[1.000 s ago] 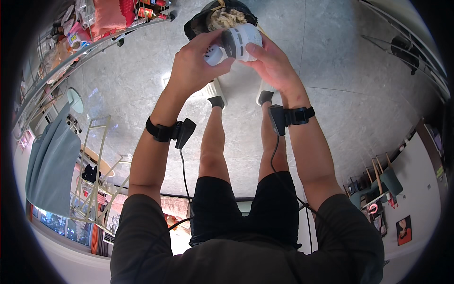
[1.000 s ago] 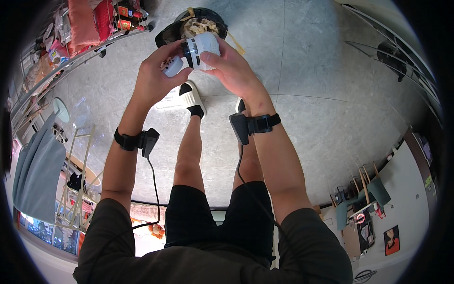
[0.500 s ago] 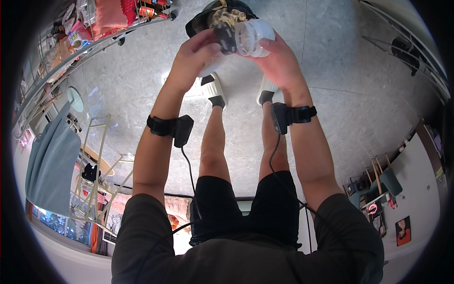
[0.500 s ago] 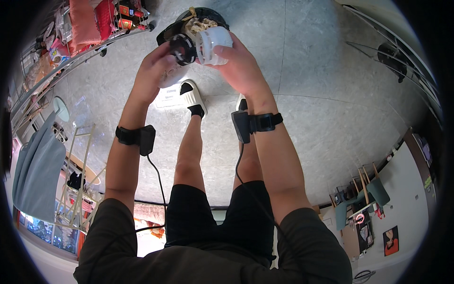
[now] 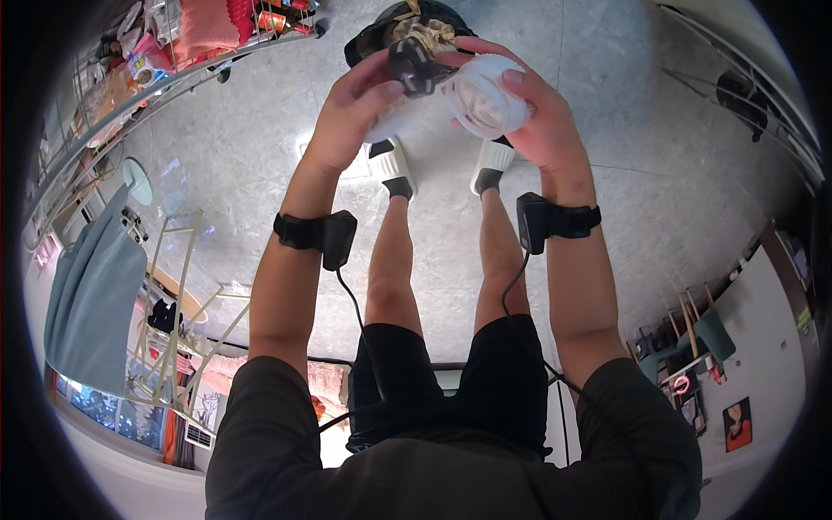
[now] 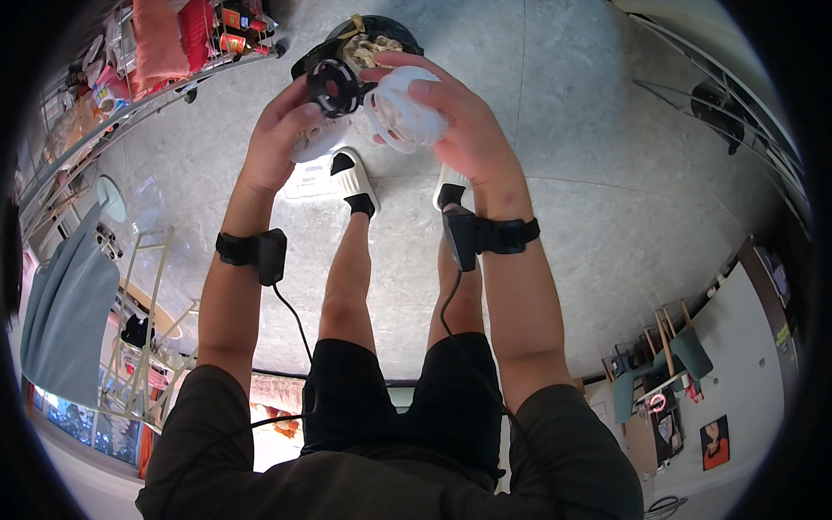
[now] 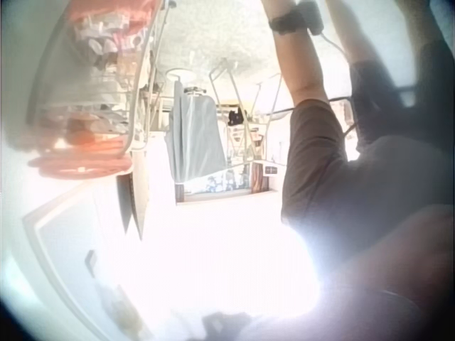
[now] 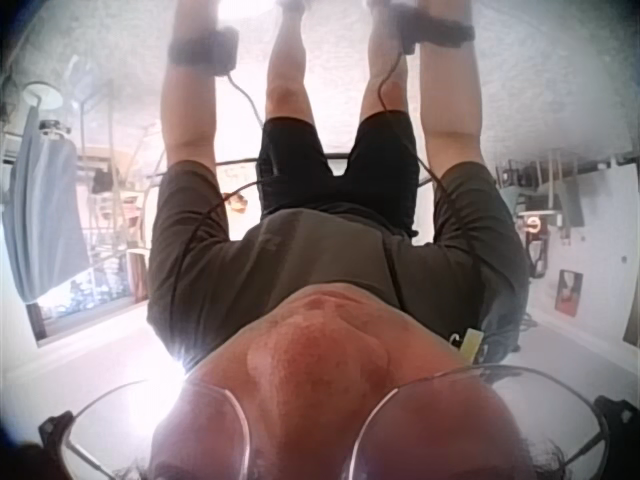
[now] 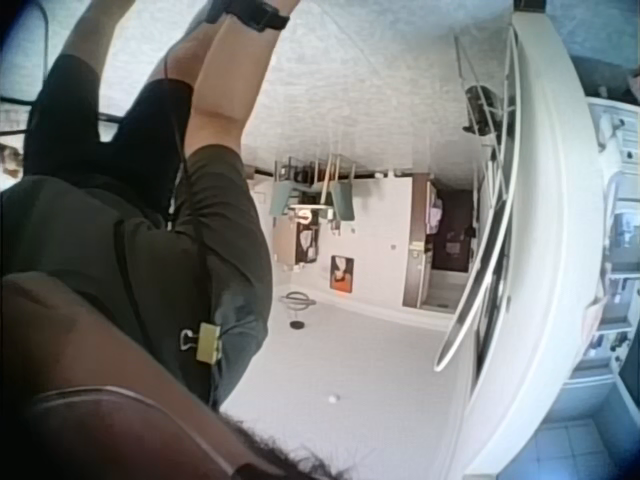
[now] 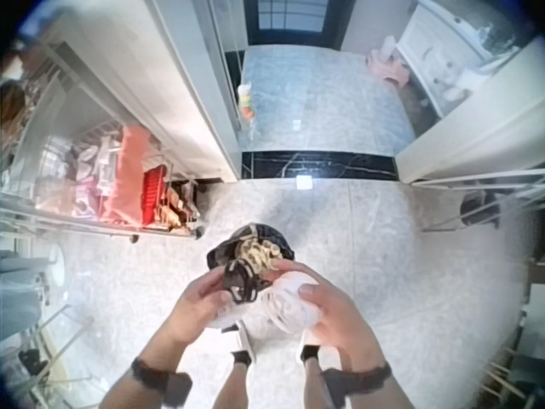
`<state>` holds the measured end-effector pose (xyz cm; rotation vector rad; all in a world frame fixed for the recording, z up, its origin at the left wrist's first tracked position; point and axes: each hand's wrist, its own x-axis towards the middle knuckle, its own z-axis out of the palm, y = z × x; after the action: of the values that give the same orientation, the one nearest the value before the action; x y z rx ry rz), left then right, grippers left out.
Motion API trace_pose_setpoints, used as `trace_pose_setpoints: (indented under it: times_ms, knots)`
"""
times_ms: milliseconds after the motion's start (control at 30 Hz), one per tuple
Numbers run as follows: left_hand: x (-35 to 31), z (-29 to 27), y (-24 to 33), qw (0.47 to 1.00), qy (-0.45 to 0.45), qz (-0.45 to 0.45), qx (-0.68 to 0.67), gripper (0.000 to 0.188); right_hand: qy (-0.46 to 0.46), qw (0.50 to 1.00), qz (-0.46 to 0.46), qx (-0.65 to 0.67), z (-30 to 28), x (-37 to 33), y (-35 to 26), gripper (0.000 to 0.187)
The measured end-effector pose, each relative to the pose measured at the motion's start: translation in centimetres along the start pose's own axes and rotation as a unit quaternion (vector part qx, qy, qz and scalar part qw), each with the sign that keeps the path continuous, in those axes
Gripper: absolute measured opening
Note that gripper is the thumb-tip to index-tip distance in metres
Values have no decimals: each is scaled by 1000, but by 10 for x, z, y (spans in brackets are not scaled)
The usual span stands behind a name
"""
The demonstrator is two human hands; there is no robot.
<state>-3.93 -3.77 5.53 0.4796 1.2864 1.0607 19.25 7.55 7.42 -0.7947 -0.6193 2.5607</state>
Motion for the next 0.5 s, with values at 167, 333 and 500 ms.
trace_pose_setpoints:
  times_ms: [167,333,500]
  knots:
    - [-4,21,17,917,116,187,333,68,-81,996,17,-33,-2,-1,-4,72]
    - [-10,43,32,844,170,211,462,70,-68,997,32,-2,-2,-4,1,82]
    - [-13,46,41,858,156,190,451,68,-53,994,27,90,-7,-3,4,88]
